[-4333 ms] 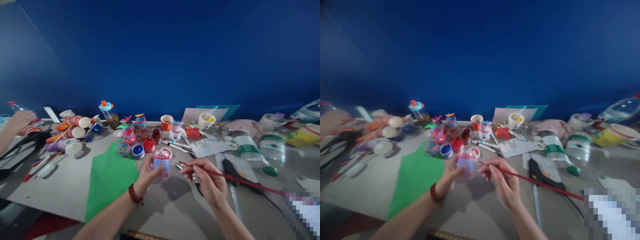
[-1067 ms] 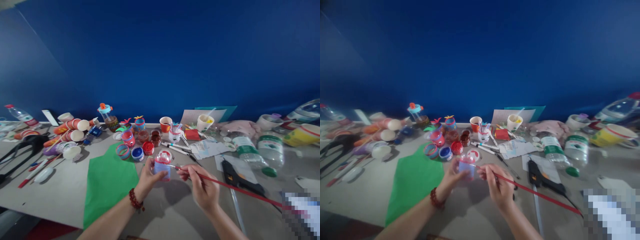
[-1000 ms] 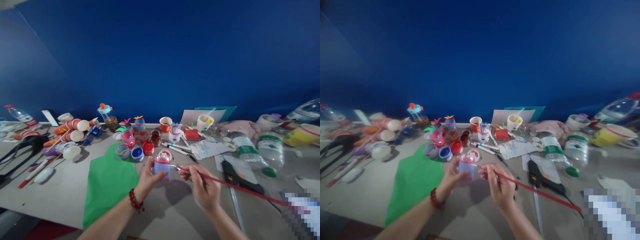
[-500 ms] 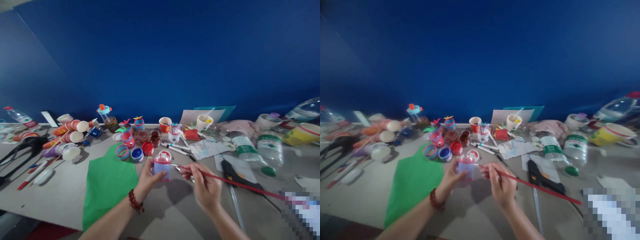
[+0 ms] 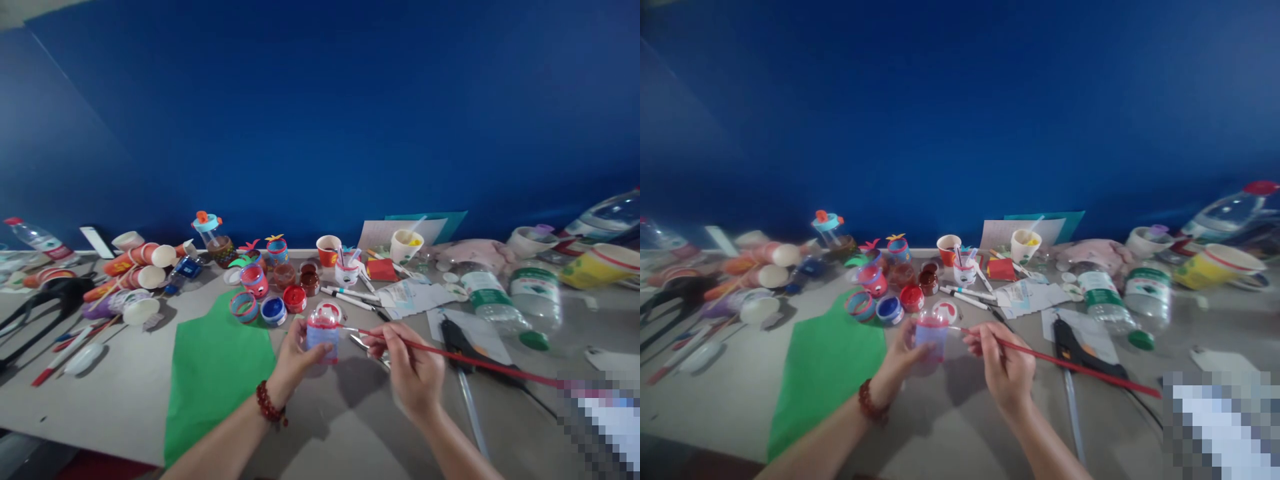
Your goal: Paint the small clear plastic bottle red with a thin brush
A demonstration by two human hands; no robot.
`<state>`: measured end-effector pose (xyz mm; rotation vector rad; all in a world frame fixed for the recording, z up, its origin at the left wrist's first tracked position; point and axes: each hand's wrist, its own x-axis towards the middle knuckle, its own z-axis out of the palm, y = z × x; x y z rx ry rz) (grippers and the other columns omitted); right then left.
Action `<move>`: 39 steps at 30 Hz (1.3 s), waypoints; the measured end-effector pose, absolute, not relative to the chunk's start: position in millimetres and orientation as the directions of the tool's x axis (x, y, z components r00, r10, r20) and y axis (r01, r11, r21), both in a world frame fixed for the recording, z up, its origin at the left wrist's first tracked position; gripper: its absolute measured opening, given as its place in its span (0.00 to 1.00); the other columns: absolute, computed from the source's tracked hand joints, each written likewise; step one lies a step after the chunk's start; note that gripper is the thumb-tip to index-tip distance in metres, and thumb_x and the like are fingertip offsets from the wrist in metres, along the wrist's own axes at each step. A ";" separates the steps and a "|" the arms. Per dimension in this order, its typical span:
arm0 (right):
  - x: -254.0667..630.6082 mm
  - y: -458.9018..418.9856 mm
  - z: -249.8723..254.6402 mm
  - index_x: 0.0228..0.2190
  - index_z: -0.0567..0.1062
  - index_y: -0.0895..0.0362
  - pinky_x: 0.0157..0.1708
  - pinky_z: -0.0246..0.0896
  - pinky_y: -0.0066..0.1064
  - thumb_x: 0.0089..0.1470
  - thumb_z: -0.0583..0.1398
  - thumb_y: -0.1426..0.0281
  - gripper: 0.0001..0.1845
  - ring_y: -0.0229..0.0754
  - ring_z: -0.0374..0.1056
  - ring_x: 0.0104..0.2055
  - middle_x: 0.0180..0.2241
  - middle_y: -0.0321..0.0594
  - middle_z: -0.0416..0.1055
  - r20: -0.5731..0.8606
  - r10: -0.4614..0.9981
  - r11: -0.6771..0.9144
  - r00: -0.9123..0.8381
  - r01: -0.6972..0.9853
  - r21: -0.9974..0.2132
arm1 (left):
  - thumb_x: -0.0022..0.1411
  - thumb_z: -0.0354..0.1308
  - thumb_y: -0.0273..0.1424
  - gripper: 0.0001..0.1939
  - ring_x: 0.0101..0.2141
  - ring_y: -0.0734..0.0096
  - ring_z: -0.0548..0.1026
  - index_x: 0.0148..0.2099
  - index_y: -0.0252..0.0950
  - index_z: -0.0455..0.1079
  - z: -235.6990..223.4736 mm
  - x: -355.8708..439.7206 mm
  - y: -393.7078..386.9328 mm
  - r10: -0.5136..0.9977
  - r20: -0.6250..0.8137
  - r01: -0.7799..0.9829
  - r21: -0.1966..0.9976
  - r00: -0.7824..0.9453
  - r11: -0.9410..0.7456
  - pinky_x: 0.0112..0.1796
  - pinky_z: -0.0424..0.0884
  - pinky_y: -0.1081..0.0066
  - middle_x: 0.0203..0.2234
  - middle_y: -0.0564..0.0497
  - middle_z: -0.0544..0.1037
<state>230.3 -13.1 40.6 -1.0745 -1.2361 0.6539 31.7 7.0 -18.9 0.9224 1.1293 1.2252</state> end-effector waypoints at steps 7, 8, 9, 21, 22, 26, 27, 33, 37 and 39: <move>227.9 -15.0 40.3 0.29 0.82 0.57 0.20 0.74 0.27 0.67 0.59 0.59 0.20 0.40 0.75 0.19 0.23 0.42 0.81 0.435 0.869 0.416 0.235 0.128 -0.900 | 0.43 0.79 0.44 0.32 0.35 0.63 0.77 0.45 0.37 0.69 -26.3 29.2 6.7 0.988 -0.156 -0.230 0.961 0.010 0.154 0.35 0.79 0.64 0.36 0.49 0.79; 228.0 -14.4 39.9 0.29 0.81 0.57 0.20 0.74 0.26 0.67 0.59 0.60 0.20 0.40 0.76 0.19 0.23 0.42 0.81 0.436 0.870 0.415 0.230 0.133 -0.900 | 0.43 0.78 0.44 0.32 0.35 0.63 0.77 0.45 0.37 0.69 -25.4 29.1 6.7 0.988 -0.156 -0.232 0.960 0.011 0.154 0.35 0.79 0.63 0.36 0.49 0.79; 228.4 -13.6 39.8 0.29 0.81 0.57 0.20 0.74 0.26 0.67 0.59 0.60 0.19 0.39 0.76 0.19 0.23 0.41 0.81 0.435 0.870 0.414 0.233 0.136 -0.900 | 0.43 0.79 0.44 0.31 0.35 0.63 0.77 0.44 0.37 0.70 -24.0 29.1 6.7 0.988 -0.155 -0.233 0.960 0.008 0.152 0.36 0.79 0.63 0.36 0.49 0.79; 225.4 -19.1 40.4 0.31 0.82 0.56 0.21 0.76 0.28 0.68 0.58 0.65 0.16 0.41 0.78 0.21 0.25 0.41 0.82 0.477 0.858 0.460 0.191 0.128 -0.879 | 0.42 0.78 0.45 0.31 0.33 0.65 0.76 0.42 0.38 0.68 -20.7 30.6 5.0 0.990 -0.141 -0.194 0.971 -0.008 0.137 0.31 0.77 0.68 0.33 0.51 0.78; 225.1 -20.5 40.2 0.32 0.82 0.56 0.22 0.76 0.27 0.68 0.58 0.66 0.15 0.41 0.78 0.21 0.25 0.41 0.83 0.496 0.851 0.476 0.173 0.147 -0.867 | 0.42 0.78 0.44 0.31 0.33 0.65 0.76 0.42 0.38 0.68 -21.2 30.0 5.1 0.990 -0.139 -0.181 0.974 -0.005 0.136 0.31 0.77 0.68 0.33 0.51 0.78; 226.1 -25.0 42.1 0.35 0.82 0.54 0.27 0.77 0.27 0.66 0.58 0.72 0.12 0.40 0.79 0.23 0.28 0.39 0.84 0.609 0.791 0.576 0.048 0.275 -0.770 | 0.42 0.79 0.43 0.31 0.36 0.64 0.77 0.43 0.37 0.69 -21.0 28.3 4.9 0.993 -0.111 -0.106 0.989 -0.027 0.108 0.36 0.75 0.67 0.36 0.49 0.79; 226.6 -25.8 42.9 0.36 0.82 0.53 0.28 0.77 0.27 0.66 0.58 0.74 0.12 0.40 0.79 0.23 0.29 0.38 0.84 0.632 0.775 0.602 0.006 0.298 -0.741 | 0.42 0.79 0.44 0.32 0.37 0.63 0.77 0.44 0.37 0.69 -20.7 28.3 4.6 0.994 -0.100 -0.079 0.992 -0.034 0.097 0.38 0.74 0.66 0.37 0.49 0.79; 225.6 -26.9 48.7 0.39 0.82 0.51 0.29 0.75 0.29 0.62 0.58 0.78 0.14 0.41 0.80 0.25 0.29 0.37 0.84 0.720 0.677 0.717 -0.150 0.355 -0.600 | 0.45 0.78 0.45 0.32 0.40 0.60 0.77 0.46 0.38 0.68 -20.6 28.5 1.4 0.997 -0.051 0.013 0.999 -0.059 0.052 0.42 0.73 0.64 0.41 0.47 0.79; 221.1 -26.9 56.1 0.38 0.82 0.51 0.28 0.74 0.29 0.61 0.58 0.79 0.14 0.41 0.79 0.24 0.25 0.36 0.82 0.749 0.646 0.736 -0.146 0.378 -0.561 | 0.45 0.78 0.44 0.33 0.42 0.58 0.77 0.48 0.38 0.68 -19.1 28.1 -0.8 0.997 -0.017 0.049 0.999 -0.072 0.020 0.45 0.72 0.64 0.42 0.46 0.79; 219.6 -27.1 59.3 0.37 0.82 0.51 0.27 0.73 0.29 0.61 0.58 0.79 0.14 0.41 0.78 0.23 0.25 0.36 0.82 0.754 0.639 0.741 -0.153 0.387 -0.549 | 0.45 0.78 0.44 0.33 0.43 0.57 0.77 0.48 0.38 0.68 -17.7 28.0 -1.6 0.997 0.005 0.078 0.997 -0.075 0.001 0.46 0.72 0.63 0.43 0.46 0.79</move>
